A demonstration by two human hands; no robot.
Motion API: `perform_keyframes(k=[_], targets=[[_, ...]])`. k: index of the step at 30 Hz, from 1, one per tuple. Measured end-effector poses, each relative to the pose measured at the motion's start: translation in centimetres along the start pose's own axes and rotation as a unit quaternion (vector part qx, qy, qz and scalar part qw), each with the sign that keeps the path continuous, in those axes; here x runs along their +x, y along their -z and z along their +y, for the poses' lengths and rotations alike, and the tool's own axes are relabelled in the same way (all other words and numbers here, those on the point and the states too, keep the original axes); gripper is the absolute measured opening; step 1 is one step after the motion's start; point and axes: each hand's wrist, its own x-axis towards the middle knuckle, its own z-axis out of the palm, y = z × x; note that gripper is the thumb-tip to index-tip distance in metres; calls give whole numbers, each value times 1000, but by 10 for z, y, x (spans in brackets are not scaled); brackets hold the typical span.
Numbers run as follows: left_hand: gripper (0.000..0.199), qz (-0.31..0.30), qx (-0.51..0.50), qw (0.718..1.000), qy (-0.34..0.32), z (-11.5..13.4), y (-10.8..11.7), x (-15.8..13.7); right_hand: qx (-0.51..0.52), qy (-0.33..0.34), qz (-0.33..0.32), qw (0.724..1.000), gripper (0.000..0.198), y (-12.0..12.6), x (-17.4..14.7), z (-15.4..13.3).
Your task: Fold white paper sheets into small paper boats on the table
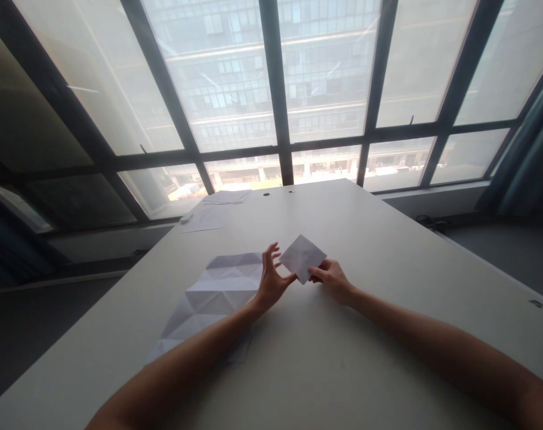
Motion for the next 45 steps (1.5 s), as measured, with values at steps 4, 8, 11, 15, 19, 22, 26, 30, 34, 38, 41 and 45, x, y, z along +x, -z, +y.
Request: perform_keyframes(k=[4, 8, 11, 15, 19, 22, 26, 30, 34, 38, 41, 45], targets=[[46, -53, 212, 962, -164, 4, 6, 0, 5, 15, -8, 1000, 32, 1, 0, -2], [37, -93, 212, 952, -202, 4, 7, 2, 1, 21, -20, 1000, 32, 1, 0, -4], [34, -75, 179, 963, -188, 1, 7, 4, -12, 20, -18, 1000, 33, 1, 1, -3], [24, -65, 150, 970, -180, 2, 7, 5, -17, 11, -13, 1000, 36, 1, 3, -1], [8, -55, 131, 973, -181, 6, 8, 5, -24, -4, -8, 1000, 37, 1, 1, -4], [8, -61, 115, 973, -191, 8, 7, 5, -41, -2, -21, 999, 37, 1, 0, -7], [16, -86, 100, 973, -192, 7, 6, 5, -63, 8, -44, 997, 36, 1, -1, -8], [14, -111, 95, 967, -207, 4, 7, 6, -65, 11, -46, 997, 38, 2, 0, -6], [8, -124, 98, 961, -227, 1, 9, 7, -47, 7, -43, 998, 38, 3, 2, -4], [6, -126, 106, 959, -231, 0, 9, 6, -37, 14, -67, 997, 45, 3, 3, -7], [7, -141, 103, 956, -238, 0, 8, 5, -57, 14, -96, 994, 44, 4, 3, -11], [9, -141, 94, 950, -261, 5, 10, 3, -61, 20, -112, 992, 36, 5, 2, -13]])
